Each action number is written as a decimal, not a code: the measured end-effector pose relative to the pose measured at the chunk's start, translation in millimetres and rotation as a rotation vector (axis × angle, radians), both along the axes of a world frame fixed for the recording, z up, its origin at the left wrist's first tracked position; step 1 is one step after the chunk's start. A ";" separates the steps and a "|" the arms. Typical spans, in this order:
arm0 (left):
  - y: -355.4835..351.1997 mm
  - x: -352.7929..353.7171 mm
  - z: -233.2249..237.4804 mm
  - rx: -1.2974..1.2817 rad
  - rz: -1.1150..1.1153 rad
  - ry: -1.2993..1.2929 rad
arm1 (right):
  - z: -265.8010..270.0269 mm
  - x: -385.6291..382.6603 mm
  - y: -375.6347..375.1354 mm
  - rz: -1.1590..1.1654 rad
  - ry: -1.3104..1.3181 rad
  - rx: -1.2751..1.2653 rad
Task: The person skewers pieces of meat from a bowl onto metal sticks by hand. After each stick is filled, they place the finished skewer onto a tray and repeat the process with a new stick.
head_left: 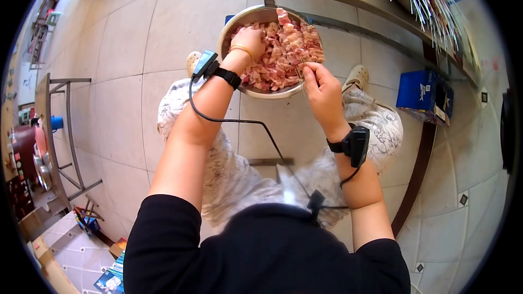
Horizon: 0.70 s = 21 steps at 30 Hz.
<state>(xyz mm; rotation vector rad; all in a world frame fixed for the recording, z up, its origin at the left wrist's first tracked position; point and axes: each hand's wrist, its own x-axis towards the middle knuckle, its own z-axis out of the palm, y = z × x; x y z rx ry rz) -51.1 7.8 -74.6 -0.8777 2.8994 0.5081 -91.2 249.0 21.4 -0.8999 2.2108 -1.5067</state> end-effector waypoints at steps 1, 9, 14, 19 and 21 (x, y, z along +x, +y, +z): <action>-1.4 1.4 0.5 0.012 -0.020 0.008 | 0.1 -1.0 0.1 0.002 -0.006 -0.006; -25.4 29.7 14.6 0.534 0.104 0.108 | 1.6 -2.0 0.1 0.009 -0.031 -0.067; -26.7 45.2 52.9 1.162 0.327 0.309 | -3.4 -0.8 -1.3 0.016 -0.026 -0.080; -22.2 50.2 77.5 1.561 0.333 0.574 | -9.8 1.9 -3.6 0.037 0.039 -0.058; -26.0 45.1 74.5 1.667 0.377 0.716 | -8.8 4.5 -5.1 0.069 0.039 -0.044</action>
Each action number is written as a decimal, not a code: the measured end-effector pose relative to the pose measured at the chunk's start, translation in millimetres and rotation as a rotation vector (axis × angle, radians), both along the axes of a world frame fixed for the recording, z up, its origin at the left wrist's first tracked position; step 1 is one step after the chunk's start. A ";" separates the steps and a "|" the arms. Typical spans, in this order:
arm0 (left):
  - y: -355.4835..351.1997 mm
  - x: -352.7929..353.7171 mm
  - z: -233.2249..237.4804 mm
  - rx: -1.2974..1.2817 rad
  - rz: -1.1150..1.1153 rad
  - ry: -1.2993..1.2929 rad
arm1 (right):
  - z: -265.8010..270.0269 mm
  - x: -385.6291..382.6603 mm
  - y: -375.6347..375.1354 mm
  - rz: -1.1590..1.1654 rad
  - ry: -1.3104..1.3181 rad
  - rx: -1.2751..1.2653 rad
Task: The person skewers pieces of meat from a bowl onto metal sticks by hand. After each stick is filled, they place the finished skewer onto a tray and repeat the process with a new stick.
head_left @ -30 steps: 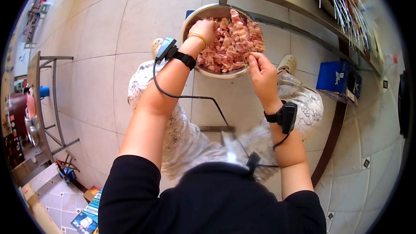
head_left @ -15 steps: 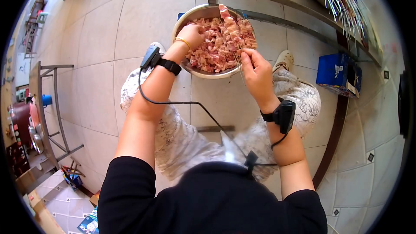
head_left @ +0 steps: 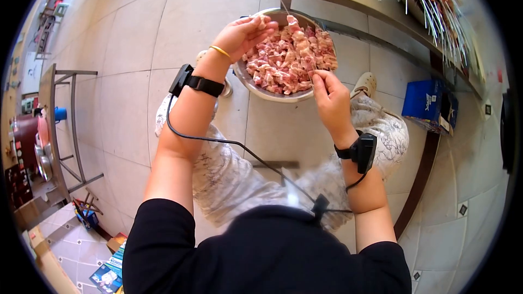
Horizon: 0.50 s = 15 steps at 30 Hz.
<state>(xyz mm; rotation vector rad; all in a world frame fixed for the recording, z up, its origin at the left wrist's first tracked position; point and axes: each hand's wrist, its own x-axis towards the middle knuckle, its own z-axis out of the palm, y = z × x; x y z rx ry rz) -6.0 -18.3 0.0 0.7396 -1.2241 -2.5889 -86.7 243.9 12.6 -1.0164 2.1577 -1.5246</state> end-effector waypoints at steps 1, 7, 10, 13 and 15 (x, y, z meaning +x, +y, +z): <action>-1.3 -1.6 1.5 0.047 0.043 0.050 | 3.2 2.7 0.0 0.025 -0.016 0.017; -2.6 -9.9 16.6 0.106 0.307 0.126 | 2.5 11.3 -1.7 0.143 -0.096 0.040; -4.7 -11.6 13.0 0.080 0.323 0.137 | 3.5 12.3 -1.8 0.152 -0.120 0.054; -3.8 -11.9 12.1 0.104 0.328 0.170 | 6.6 13.0 -2.2 0.140 -0.091 0.059; -1.0 -11.5 14.7 0.099 0.340 0.166 | 7.8 13.0 -2.8 0.128 -0.054 0.064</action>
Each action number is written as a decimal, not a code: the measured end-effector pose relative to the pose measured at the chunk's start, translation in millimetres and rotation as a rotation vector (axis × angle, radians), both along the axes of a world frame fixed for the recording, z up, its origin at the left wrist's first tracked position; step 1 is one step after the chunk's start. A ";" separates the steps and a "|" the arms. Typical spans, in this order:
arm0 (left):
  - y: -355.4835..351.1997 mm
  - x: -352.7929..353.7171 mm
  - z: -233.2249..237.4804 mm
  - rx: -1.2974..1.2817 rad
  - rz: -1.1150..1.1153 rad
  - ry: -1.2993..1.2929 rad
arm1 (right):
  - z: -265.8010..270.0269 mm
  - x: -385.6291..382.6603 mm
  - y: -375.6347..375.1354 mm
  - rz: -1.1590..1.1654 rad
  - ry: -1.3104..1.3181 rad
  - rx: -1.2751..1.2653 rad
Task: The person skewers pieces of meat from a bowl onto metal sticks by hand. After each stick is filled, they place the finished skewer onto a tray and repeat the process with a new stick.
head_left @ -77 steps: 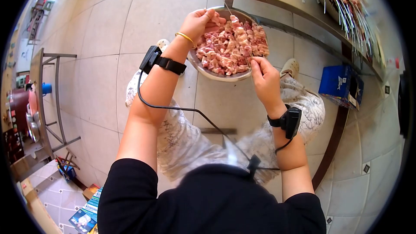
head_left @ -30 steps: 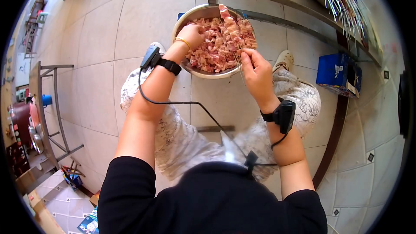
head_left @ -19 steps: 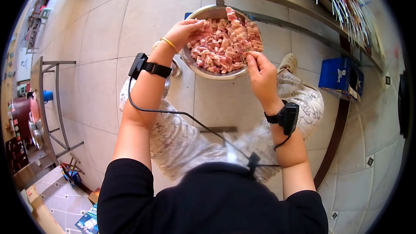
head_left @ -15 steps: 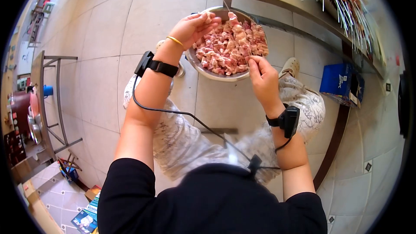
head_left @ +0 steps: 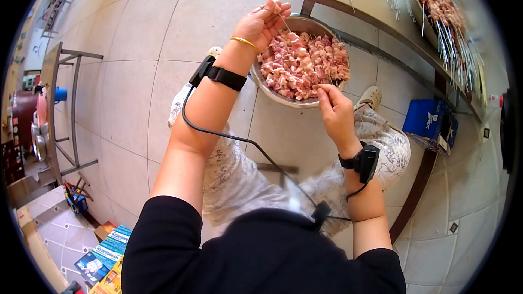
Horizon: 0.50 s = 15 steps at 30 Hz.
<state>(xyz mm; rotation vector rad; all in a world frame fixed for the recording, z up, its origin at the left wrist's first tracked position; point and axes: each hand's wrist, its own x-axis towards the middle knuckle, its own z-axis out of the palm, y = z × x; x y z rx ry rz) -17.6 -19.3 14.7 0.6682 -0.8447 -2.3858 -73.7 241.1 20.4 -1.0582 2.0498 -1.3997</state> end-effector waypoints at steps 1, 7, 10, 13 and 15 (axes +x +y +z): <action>1.8 0.1 1.4 -0.001 0.006 -0.003 | 0.1 -0.1 -0.1 -0.005 0.020 0.004; 6.8 -2.7 -1.3 0.008 -0.004 -0.031 | 2.4 -1.0 0.9 -0.008 0.027 0.021; 5.3 -3.0 -2.1 0.060 -0.023 -0.018 | 2.8 -0.4 1.0 -0.017 0.062 0.014; 7.9 -4.9 -0.6 0.118 0.006 -0.027 | -2.7 3.0 -0.4 -0.046 0.141 -0.022; 10.5 -6.3 0.5 0.135 0.012 -0.007 | -4.1 6.0 -2.0 -0.056 0.148 -0.039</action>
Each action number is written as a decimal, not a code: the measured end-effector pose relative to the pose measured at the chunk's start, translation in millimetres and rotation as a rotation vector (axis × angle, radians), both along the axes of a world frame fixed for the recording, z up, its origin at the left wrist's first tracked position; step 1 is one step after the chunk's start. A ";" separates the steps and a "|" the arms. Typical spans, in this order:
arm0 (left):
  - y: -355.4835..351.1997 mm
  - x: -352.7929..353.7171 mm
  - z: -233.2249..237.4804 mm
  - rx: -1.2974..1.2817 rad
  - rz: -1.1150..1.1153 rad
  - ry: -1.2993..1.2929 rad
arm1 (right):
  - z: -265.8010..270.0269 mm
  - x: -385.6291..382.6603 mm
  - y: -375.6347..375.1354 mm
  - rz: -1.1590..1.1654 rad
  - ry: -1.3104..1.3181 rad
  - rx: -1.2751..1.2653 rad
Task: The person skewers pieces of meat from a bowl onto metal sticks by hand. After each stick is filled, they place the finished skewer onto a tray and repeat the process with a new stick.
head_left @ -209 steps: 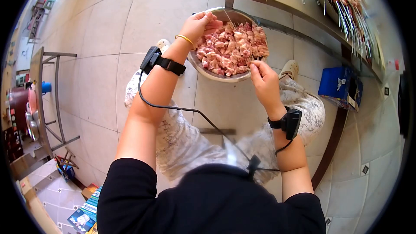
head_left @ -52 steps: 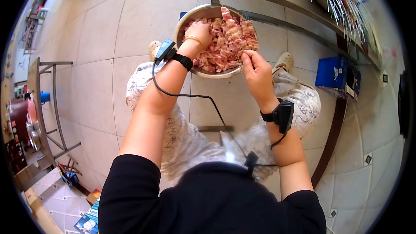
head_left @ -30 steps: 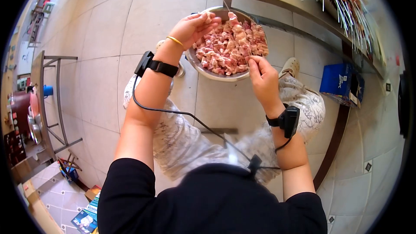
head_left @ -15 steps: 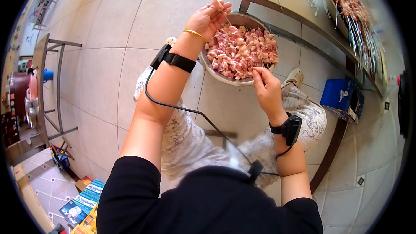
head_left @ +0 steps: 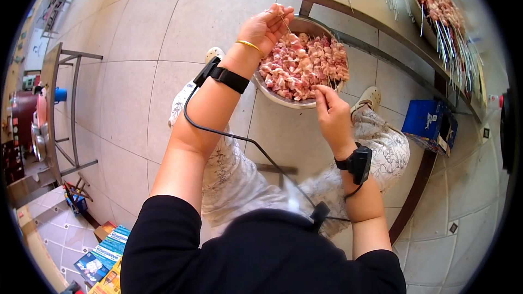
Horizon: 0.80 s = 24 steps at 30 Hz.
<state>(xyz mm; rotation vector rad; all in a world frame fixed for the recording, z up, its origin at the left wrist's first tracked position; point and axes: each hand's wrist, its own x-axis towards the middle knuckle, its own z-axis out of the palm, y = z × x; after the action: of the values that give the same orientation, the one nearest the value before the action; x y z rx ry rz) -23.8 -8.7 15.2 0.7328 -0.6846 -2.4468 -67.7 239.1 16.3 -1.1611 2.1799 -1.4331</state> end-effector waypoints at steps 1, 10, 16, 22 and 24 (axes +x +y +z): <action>1.5 -0.6 0.4 0.008 0.004 0.010 | 0.5 1.4 -1.3 0.002 -0.024 -0.002; 18.7 -8.4 -7.0 -0.222 0.036 -0.021 | 2.7 -5.3 -5.8 0.012 -0.478 -0.003; -4.1 -7.5 -14.8 -0.179 0.040 0.046 | -0.3 -3.3 -6.0 0.025 -0.253 -0.008; -12.2 -4.2 -3.9 -0.134 0.124 -0.014 | 6.1 -1.8 -4.2 0.048 -0.149 -0.003; -14.6 -4.1 -2.1 -0.121 0.134 -0.022 | 3.4 -3.5 -1.4 0.045 -0.149 0.023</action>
<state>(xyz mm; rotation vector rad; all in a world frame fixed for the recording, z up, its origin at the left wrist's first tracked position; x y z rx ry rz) -27.9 -23.3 13.1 0.7348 -0.7600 -2.2585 -71.2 237.7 19.8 -1.0530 2.0514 -1.4244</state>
